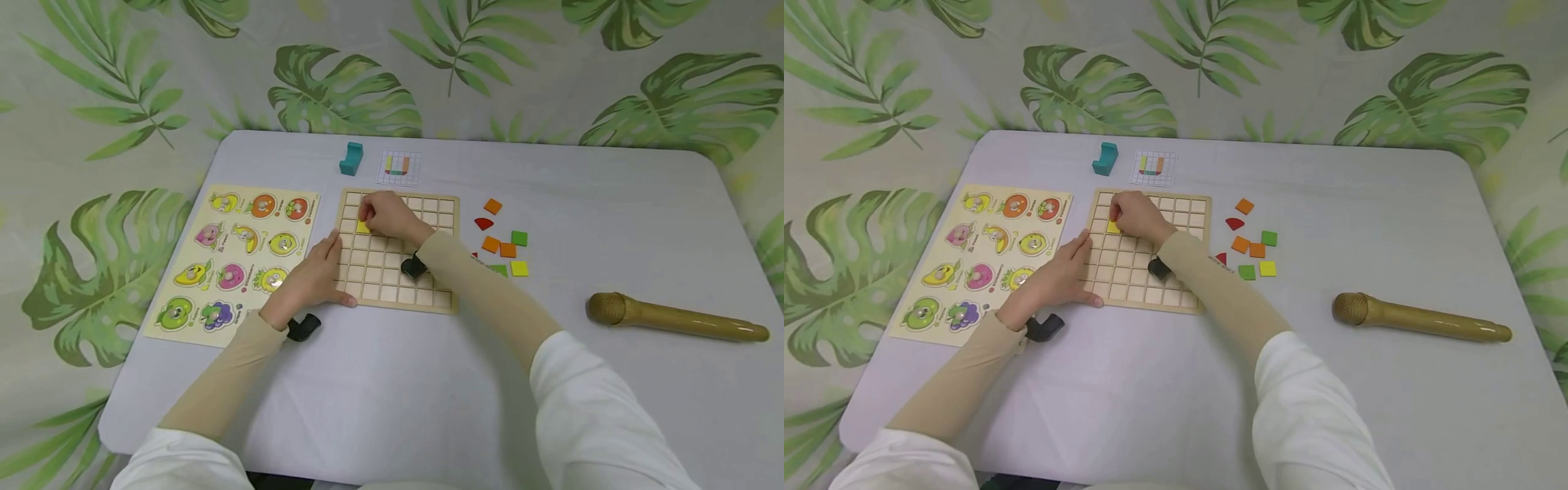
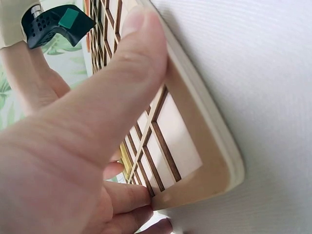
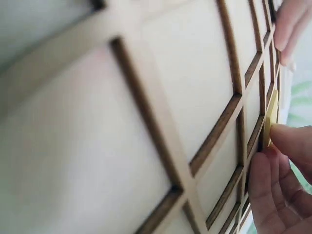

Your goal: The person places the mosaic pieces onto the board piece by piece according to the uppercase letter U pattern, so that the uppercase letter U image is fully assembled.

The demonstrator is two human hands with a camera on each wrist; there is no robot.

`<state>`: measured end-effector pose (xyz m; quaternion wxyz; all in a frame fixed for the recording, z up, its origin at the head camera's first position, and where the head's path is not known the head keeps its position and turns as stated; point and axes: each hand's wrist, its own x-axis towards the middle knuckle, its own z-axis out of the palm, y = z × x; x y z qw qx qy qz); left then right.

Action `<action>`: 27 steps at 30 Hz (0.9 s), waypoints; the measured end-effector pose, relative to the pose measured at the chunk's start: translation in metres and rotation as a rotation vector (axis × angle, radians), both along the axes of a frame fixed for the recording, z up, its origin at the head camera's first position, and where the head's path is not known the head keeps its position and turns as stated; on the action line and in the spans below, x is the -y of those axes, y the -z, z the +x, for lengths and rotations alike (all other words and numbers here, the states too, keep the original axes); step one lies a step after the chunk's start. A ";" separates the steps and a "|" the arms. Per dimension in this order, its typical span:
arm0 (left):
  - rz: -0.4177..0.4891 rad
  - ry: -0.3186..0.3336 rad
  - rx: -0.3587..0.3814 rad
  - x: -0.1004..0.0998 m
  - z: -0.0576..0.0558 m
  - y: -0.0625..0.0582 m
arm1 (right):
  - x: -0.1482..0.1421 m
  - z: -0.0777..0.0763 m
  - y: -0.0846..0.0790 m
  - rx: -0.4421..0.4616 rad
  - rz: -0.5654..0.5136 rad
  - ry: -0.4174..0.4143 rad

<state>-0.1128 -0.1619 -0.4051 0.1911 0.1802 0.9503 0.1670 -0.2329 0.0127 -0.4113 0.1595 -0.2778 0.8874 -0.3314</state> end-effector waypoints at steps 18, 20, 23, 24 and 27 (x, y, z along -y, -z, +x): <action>0.023 -0.017 0.001 -0.003 0.001 -0.001 | -0.095 0.001 -0.023 0.303 -0.296 0.138; 0.024 -0.017 0.002 -0.002 0.001 -0.001 | -0.114 0.002 -0.026 0.318 -0.294 0.161; 0.025 -0.019 0.004 -0.001 0.000 0.001 | -0.141 0.001 -0.028 0.334 -0.275 0.194; 0.024 -0.018 0.003 -0.001 0.000 0.001 | -0.150 0.002 -0.029 0.333 -0.265 0.203; 0.022 -0.019 0.002 -0.001 0.001 0.001 | -0.175 0.004 -0.032 0.328 -0.247 0.223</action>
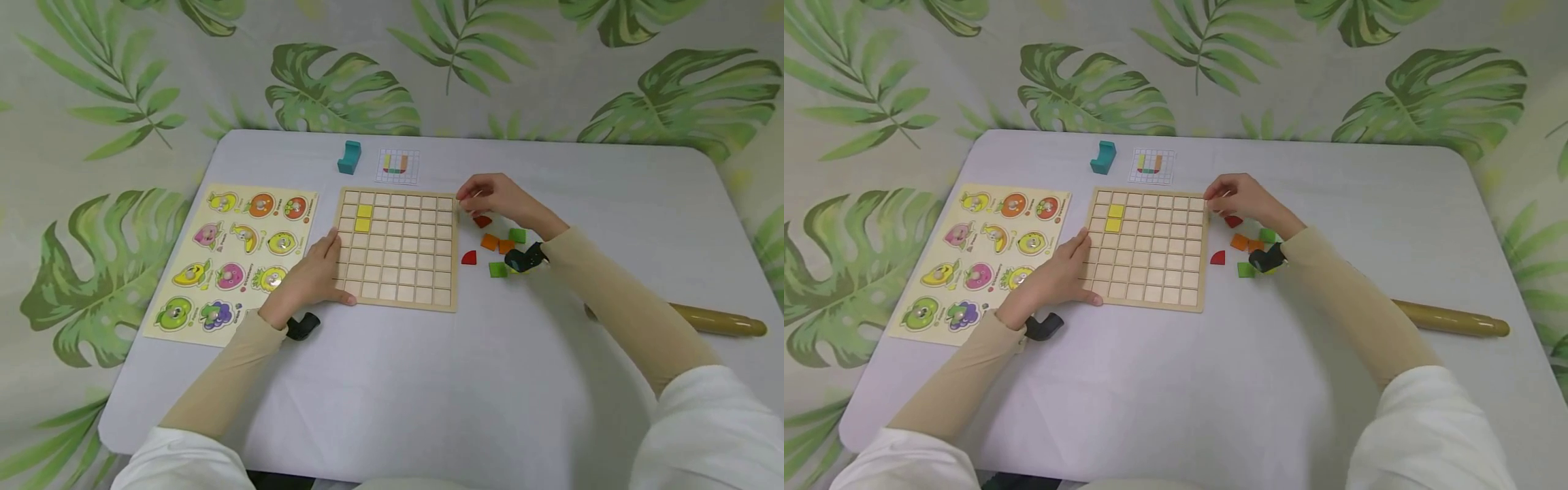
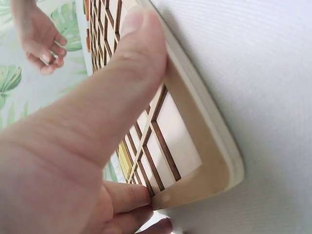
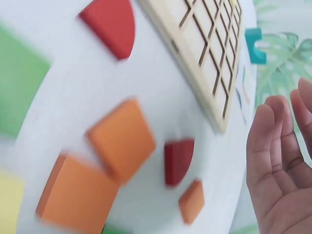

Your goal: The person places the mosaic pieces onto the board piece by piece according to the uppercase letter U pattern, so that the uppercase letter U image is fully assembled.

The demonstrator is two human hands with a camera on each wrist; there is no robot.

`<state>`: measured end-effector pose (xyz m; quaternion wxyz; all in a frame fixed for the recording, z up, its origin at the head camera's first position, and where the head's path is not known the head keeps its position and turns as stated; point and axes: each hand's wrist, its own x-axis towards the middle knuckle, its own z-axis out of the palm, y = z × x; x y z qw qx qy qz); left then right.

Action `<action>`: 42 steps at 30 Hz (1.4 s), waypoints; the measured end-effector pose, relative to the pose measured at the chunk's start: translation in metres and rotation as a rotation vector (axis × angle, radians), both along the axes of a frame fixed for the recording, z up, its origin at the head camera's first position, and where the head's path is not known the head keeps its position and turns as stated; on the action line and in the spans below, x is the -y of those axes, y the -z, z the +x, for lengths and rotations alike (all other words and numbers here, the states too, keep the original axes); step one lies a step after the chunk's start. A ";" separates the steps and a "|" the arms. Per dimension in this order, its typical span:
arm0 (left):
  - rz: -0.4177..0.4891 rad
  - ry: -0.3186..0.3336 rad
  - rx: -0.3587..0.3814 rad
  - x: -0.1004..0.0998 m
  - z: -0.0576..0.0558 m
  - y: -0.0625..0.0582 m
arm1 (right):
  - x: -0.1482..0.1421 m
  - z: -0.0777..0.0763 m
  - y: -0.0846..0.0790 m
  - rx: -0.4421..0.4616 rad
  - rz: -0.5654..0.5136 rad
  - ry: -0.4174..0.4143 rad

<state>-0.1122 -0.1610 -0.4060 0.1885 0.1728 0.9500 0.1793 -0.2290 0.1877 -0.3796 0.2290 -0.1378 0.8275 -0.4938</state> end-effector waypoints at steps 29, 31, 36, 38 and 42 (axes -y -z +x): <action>0.002 -0.006 0.012 -0.001 0.000 0.000 | -0.086 0.060 -0.001 0.061 0.132 0.014; 0.003 -0.006 0.012 -0.001 0.000 -0.001 | -0.086 0.064 0.000 0.060 0.132 -0.004; 0.011 -0.008 0.009 -0.001 0.000 -0.001 | -0.084 0.071 0.004 0.040 0.167 -0.060; 0.014 -0.008 0.007 -0.001 0.000 -0.001 | -0.083 0.073 0.006 0.036 0.192 -0.074; 0.016 -0.009 0.008 -0.001 0.001 -0.001 | -0.081 0.074 0.013 0.034 0.238 -0.058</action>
